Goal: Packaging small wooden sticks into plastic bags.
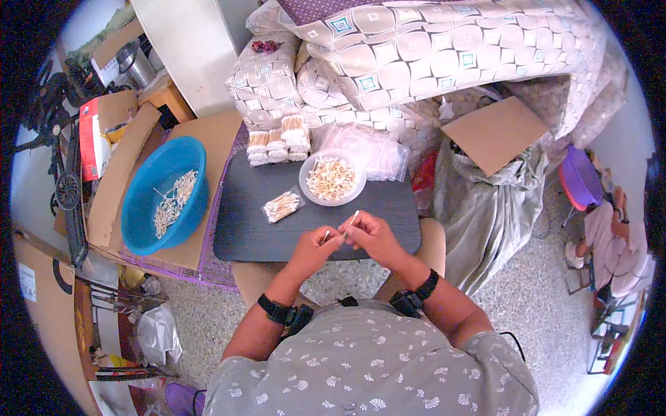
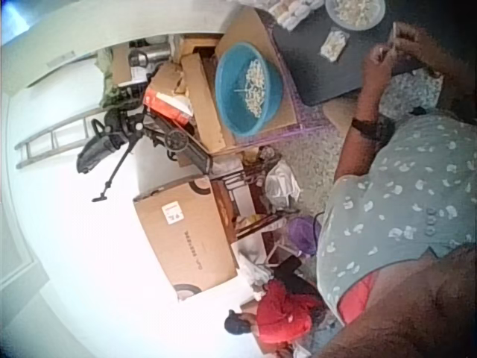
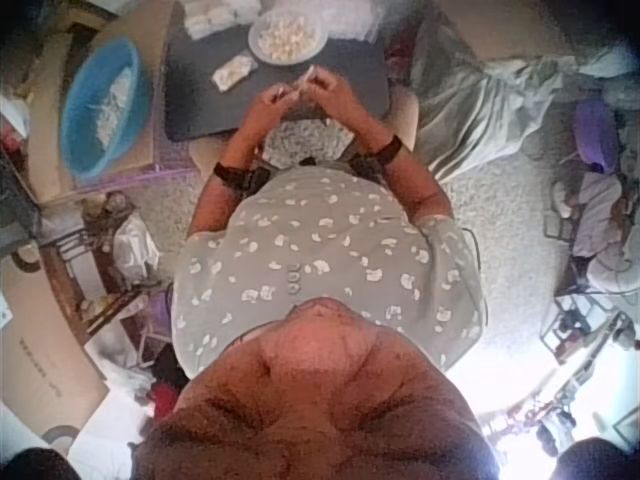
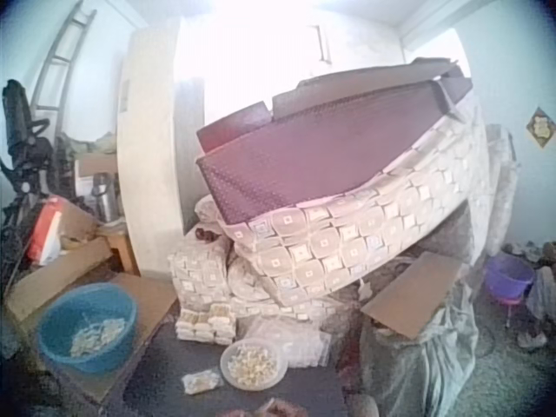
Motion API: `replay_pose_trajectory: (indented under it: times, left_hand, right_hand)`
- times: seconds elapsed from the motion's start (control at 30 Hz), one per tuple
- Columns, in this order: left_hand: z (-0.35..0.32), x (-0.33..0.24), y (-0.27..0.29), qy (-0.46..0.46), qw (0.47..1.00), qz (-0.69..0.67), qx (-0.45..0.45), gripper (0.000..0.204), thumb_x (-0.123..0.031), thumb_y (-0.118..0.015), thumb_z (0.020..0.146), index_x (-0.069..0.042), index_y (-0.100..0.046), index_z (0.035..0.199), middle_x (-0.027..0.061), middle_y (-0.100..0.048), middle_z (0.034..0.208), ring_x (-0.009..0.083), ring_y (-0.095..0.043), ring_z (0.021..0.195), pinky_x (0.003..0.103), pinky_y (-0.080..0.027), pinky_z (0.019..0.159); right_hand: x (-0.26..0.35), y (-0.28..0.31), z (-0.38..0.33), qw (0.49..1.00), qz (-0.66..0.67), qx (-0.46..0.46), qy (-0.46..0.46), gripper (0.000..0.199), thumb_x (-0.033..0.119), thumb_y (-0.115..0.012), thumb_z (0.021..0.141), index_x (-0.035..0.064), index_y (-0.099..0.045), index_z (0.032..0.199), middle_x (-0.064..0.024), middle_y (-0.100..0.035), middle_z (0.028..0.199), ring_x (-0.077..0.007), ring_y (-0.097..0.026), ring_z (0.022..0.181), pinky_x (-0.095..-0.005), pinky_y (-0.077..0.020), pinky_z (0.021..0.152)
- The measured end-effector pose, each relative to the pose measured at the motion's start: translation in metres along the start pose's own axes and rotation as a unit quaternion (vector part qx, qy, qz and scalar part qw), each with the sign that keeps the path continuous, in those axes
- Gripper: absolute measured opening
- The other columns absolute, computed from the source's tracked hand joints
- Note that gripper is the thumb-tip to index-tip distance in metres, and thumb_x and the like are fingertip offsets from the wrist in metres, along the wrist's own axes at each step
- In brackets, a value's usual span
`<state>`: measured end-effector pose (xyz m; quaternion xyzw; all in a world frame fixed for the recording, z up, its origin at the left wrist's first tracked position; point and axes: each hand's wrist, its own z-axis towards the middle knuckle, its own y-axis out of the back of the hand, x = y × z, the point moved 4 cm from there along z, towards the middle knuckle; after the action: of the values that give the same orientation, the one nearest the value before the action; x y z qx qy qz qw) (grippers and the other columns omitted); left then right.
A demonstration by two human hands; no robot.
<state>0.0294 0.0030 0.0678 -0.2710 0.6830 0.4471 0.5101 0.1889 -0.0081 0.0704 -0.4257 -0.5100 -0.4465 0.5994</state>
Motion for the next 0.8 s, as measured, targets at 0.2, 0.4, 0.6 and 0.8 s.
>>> replay_pose_trajectory:
  times: [0.2,0.4,0.6,0.8]
  left_hand:
    - [0.002,0.010,0.007,-0.005,0.990,-0.104,-0.100,0.016,-0.022,-0.056,0.092,-0.008,-0.063,0.093,-0.0050,-0.054,0.072,0.0047,-0.046,0.064,0.021,-0.038,0.058]
    - [0.000,-0.009,0.010,0.035,0.982,-0.164,-0.082,0.027,-0.031,-0.051,0.094,-0.009,-0.064,0.104,-0.0053,-0.053,0.074,0.0033,-0.043,0.059,0.020,-0.034,0.051]
    - [-0.001,-0.011,0.009,0.026,0.986,-0.154,-0.061,0.027,-0.030,-0.052,0.094,-0.009,-0.066,0.101,-0.0051,-0.053,0.074,0.0027,-0.042,0.057,0.019,-0.032,0.050]
    - [-0.001,-0.008,0.008,0.028,0.981,-0.182,-0.064,0.026,-0.028,-0.053,0.093,-0.007,-0.065,0.101,-0.0053,-0.052,0.071,0.0029,-0.041,0.056,0.019,-0.032,0.048]
  right_hand:
    - [0.000,-0.001,-0.001,0.998,0.034,-0.007,-0.043,0.015,0.021,-0.053,0.092,0.0063,-0.054,0.089,-0.0017,-0.062,0.083,-0.0078,-0.057,0.068,-0.0239,-0.0478,0.058]
    - [-0.021,-0.009,-0.006,0.995,-0.030,0.075,-0.063,0.014,0.020,-0.054,0.091,0.0066,-0.055,0.088,-0.0021,-0.061,0.081,-0.0087,-0.056,0.064,-0.0250,-0.0472,0.057]
    - [-0.021,-0.011,-0.006,0.993,-0.057,0.076,-0.070,0.012,0.018,-0.059,0.088,0.0057,-0.056,0.086,-0.0001,-0.058,0.070,-0.0083,-0.054,0.063,-0.0256,-0.0453,0.056]
    - [-0.021,-0.010,-0.006,0.994,-0.081,0.059,-0.051,0.013,0.016,-0.063,0.086,0.0057,-0.056,0.085,0.0002,-0.057,0.070,-0.0080,-0.052,0.063,-0.0258,-0.0444,0.056]
